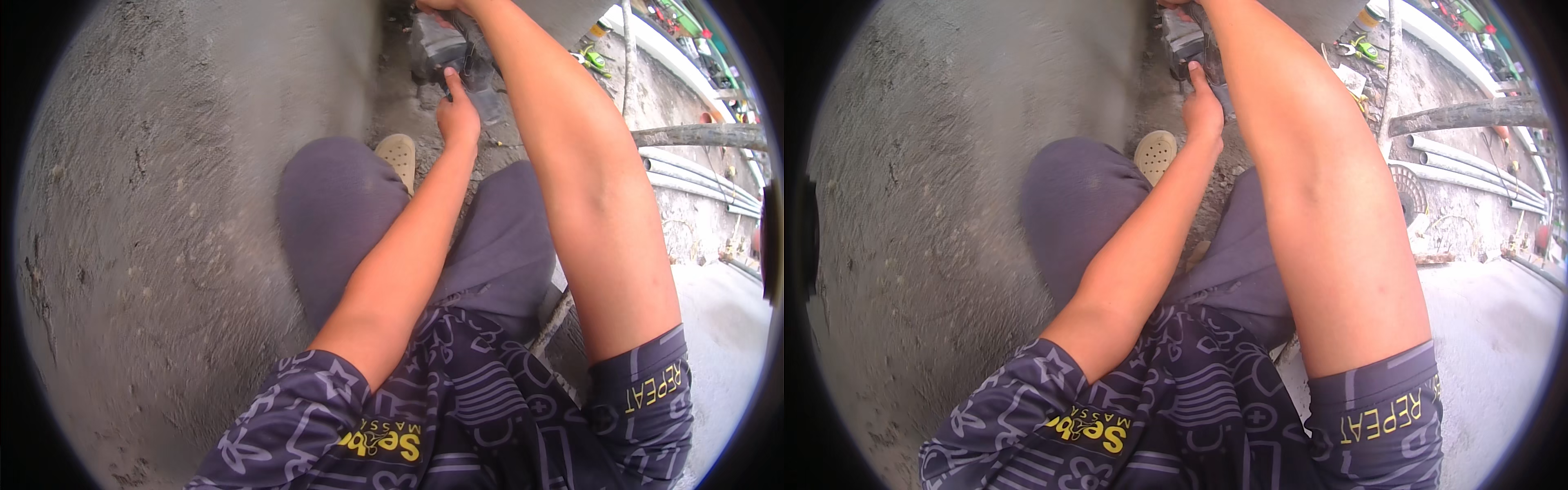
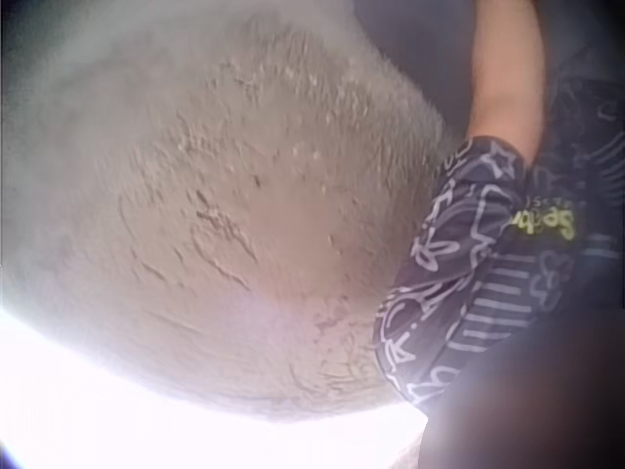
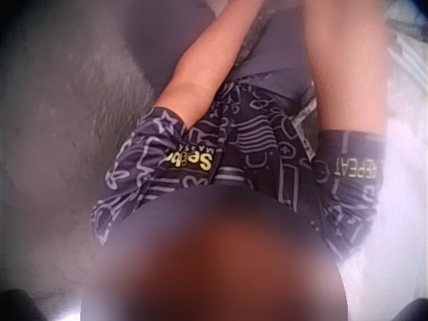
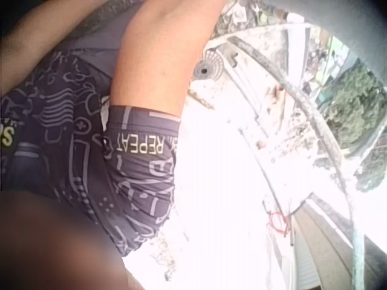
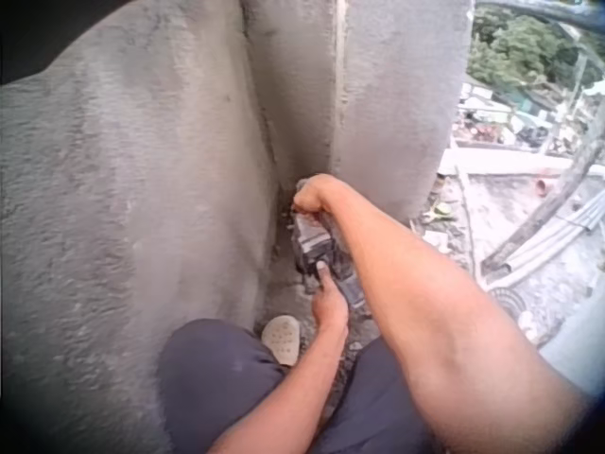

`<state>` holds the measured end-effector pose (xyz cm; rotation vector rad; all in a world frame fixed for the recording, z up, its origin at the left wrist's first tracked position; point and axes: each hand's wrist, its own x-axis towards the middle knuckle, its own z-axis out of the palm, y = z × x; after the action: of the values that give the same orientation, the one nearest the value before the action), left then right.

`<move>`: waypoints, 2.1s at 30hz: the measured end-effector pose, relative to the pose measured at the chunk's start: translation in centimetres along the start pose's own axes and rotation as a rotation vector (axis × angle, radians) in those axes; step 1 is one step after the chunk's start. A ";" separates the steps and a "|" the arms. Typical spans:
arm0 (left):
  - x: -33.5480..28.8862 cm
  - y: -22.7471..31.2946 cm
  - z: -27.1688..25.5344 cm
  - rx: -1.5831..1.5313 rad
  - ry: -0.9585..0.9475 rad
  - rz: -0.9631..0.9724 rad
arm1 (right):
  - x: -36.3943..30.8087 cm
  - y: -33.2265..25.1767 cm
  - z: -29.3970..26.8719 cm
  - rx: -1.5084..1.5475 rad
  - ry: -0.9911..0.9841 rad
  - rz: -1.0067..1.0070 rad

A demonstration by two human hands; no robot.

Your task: The person kneels on the floor and uses a handheld angle grinder to smooth the corner of a concrete wall. They hold the tool with both hands and move it along the vertical edge, then briefly scrape the floor with a small hand tool.

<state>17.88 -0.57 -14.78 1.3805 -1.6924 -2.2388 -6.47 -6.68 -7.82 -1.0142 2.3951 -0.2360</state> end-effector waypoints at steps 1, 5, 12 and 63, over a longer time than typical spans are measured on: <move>-0.1 0.0 0.1 0.002 0.006 0.008 | -0.1 0.0 0.0 -0.022 0.033 0.006; -0.1 -0.6 0.4 0.004 -0.006 0.020 | -0.5 0.4 0.2 -0.058 0.057 -0.003; 0.0 -1.5 0.6 0.031 0.006 0.062 | -2.9 -0.4 0.2 -0.042 0.048 0.043; -5.9 -1.5 0.3 0.456 -0.044 0.234 | -20.0 3.3 0.1 1.025 0.245 0.321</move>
<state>21.98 3.15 -12.25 1.1155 -2.3452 -1.8444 3.22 9.85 -1.10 -0.1232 2.1053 -1.3400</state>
